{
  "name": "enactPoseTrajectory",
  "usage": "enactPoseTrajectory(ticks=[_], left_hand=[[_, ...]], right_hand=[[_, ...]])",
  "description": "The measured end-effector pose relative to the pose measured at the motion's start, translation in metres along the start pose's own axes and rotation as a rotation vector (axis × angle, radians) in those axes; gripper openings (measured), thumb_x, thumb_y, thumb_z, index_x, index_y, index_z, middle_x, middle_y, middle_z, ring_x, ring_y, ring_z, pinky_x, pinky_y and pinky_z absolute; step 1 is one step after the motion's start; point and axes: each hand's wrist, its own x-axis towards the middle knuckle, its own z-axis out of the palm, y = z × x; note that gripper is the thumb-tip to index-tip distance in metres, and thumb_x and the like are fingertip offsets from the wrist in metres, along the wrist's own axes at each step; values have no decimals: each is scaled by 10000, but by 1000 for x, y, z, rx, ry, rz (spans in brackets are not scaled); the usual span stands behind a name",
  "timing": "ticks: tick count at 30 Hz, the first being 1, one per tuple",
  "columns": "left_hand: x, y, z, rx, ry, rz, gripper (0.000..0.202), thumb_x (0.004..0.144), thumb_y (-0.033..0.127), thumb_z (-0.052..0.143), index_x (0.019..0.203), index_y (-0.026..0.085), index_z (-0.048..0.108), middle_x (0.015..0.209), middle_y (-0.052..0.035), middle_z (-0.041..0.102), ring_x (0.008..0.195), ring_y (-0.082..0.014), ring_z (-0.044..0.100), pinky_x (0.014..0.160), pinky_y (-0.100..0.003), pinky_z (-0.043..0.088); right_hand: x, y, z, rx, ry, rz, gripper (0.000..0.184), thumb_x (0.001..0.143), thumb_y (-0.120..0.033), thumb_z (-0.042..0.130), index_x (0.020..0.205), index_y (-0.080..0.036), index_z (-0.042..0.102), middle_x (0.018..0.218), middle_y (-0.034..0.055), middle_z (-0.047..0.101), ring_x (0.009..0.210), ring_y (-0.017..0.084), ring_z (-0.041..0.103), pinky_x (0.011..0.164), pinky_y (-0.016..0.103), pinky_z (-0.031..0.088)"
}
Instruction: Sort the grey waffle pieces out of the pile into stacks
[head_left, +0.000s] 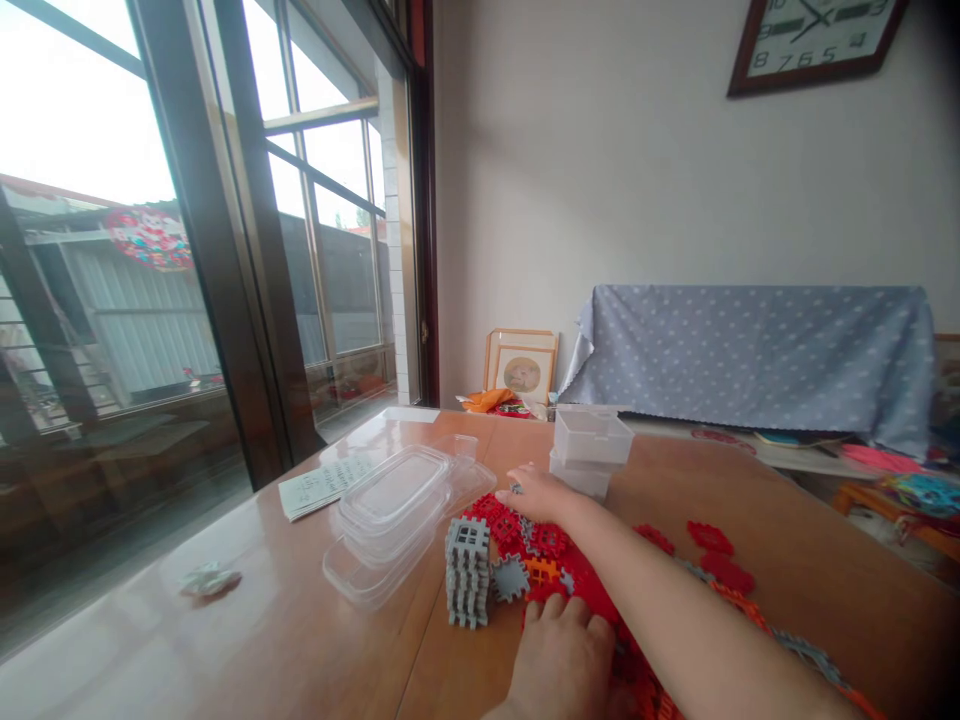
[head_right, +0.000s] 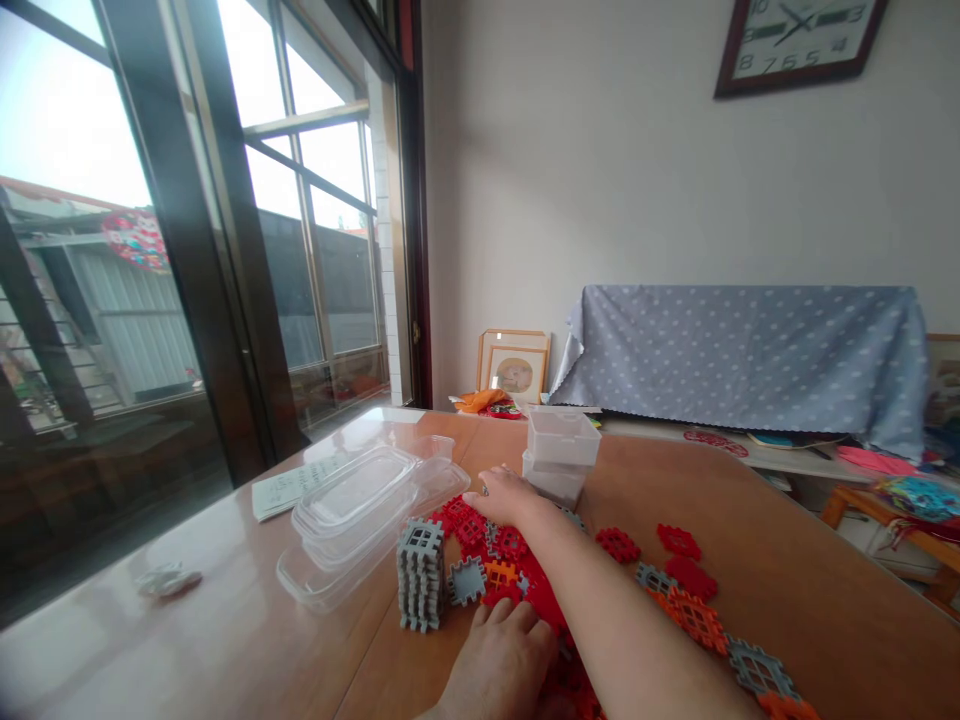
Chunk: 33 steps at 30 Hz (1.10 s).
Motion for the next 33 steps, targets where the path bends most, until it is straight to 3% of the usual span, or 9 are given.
enactPoseTrajectory(ticks=[4,8,11,14,20,23,28,31,33], left_hand=[[10,-8,15,20,21,11,386,910,448,572,1172,200,709,1205,-143,686,1171,-381,578,1014,-603,459],[14,-12,22,31,45,14,340,970,358,476,1155,197,712,1186,-137,696,1170,-375,585,1006,-606,464],[13,-10,17,12,17,11,378,949,446,534,1164,191,711,1202,-143,693,1180,-378,583,1026,-601,453],[10,-8,10,-14,-9,7,489,869,565,636,1174,189,709,1236,-143,680,1203,-385,570,1054,-599,434],[7,-8,8,-3,-11,4,480,828,553,686,1145,194,713,1221,-137,681,1200,-370,573,1061,-566,435],[8,-7,8,1,-12,3,466,817,534,701,1136,195,713,1219,-131,683,1195,-367,575,1059,-560,437],[7,-7,4,10,-24,5,474,832,540,674,1152,191,709,1226,-136,679,1206,-368,568,1067,-559,430],[7,-6,4,10,-25,10,486,840,567,655,1153,199,711,1221,-136,681,1200,-361,571,1068,-546,431],[6,-6,4,3,-24,8,506,843,594,641,1157,204,710,1224,-136,680,1198,-362,571,1067,-550,429]], right_hand=[[11,8,4,-46,-95,31,762,914,-699,458,1400,-125,585,1459,227,555,1395,388,466,1105,467,380],[13,12,5,-89,-151,53,686,908,-650,552,1404,-178,581,1446,195,569,1338,358,533,1082,442,421],[14,12,4,-123,-199,68,507,940,-525,617,1330,-201,611,1392,146,596,1256,313,580,1045,487,470],[15,10,-3,-132,-291,62,339,976,-400,623,1246,-195,635,1310,88,629,1117,244,638,956,461,547],[11,9,-25,-131,-413,56,332,973,-385,632,1232,-177,637,1255,81,650,1045,229,663,885,420,580],[8,7,-28,-106,-403,58,298,957,-404,646,1121,-157,674,1119,58,692,933,200,675,808,367,577],[8,-2,-21,-28,-285,55,250,789,-405,746,916,-191,723,915,8,727,827,178,647,656,245,440],[12,-6,-17,-2,-311,67,277,735,-399,808,912,-204,721,907,7,731,832,185,654,671,248,458],[15,-5,-15,2,-374,78,269,802,-402,785,943,-185,713,937,22,727,840,185,666,722,277,510]])
